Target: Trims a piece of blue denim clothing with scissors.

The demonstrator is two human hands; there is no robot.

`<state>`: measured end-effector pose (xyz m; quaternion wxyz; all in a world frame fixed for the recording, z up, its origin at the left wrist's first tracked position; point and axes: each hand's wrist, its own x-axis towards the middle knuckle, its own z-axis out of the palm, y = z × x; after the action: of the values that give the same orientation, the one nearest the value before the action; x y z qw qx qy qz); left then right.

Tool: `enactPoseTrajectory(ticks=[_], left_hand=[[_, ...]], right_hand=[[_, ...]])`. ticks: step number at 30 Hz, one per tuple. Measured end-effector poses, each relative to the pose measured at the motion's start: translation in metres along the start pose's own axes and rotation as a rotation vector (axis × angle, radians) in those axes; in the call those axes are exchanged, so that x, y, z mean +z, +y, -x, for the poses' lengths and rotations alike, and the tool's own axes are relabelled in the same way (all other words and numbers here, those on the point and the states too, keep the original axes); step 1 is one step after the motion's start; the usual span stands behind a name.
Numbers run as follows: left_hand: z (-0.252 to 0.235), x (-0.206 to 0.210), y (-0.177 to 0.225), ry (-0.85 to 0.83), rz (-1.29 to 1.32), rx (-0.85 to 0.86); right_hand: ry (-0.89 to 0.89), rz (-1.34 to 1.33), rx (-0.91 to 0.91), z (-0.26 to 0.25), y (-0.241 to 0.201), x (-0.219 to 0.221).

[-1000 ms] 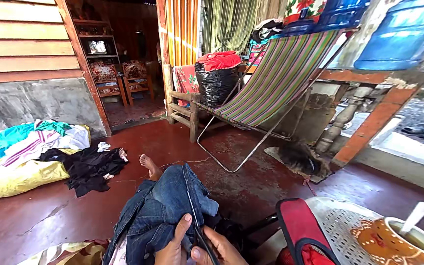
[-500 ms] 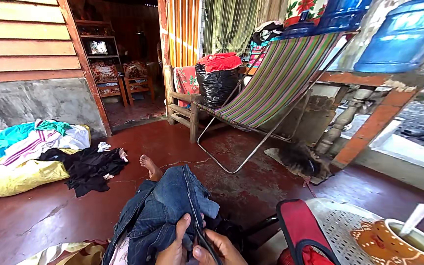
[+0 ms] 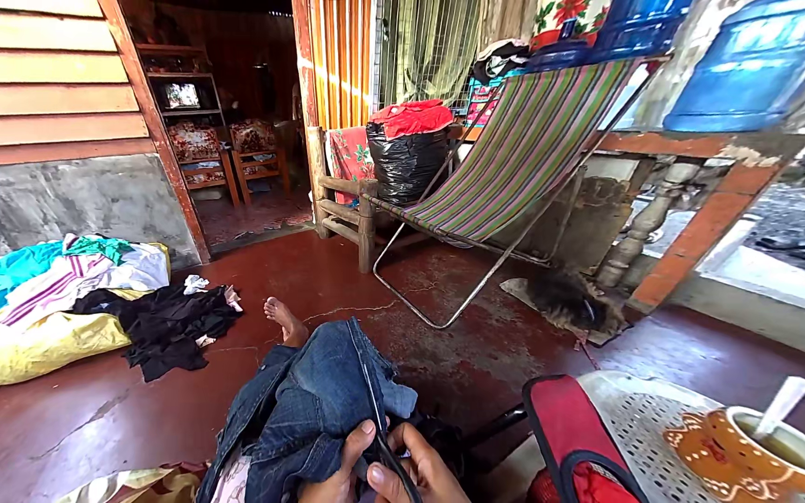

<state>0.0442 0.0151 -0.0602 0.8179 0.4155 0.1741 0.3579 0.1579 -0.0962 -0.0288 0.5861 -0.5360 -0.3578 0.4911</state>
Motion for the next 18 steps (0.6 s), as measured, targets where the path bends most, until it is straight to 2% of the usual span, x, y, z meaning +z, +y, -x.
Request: enactPoseTrajectory(ticks=[7, 12, 18], left_hand=[[0.0003, -0.0037, -0.0010, -0.004, 0.010, 0.006], [0.0017, -0.0050, 0.0022, -0.048, 0.001, 0.045], [0.0048, -0.0066, 0.0001, -0.063, -0.124, 0.124]], right_hand=[[0.039, 0.013, -0.061, -0.0005, 0.0074, -0.0010], [0.001, 0.016, -0.068, -0.0010, 0.0045, -0.0032], [-0.015, -0.073, -0.063, -0.0022, -0.0005, -0.0050]])
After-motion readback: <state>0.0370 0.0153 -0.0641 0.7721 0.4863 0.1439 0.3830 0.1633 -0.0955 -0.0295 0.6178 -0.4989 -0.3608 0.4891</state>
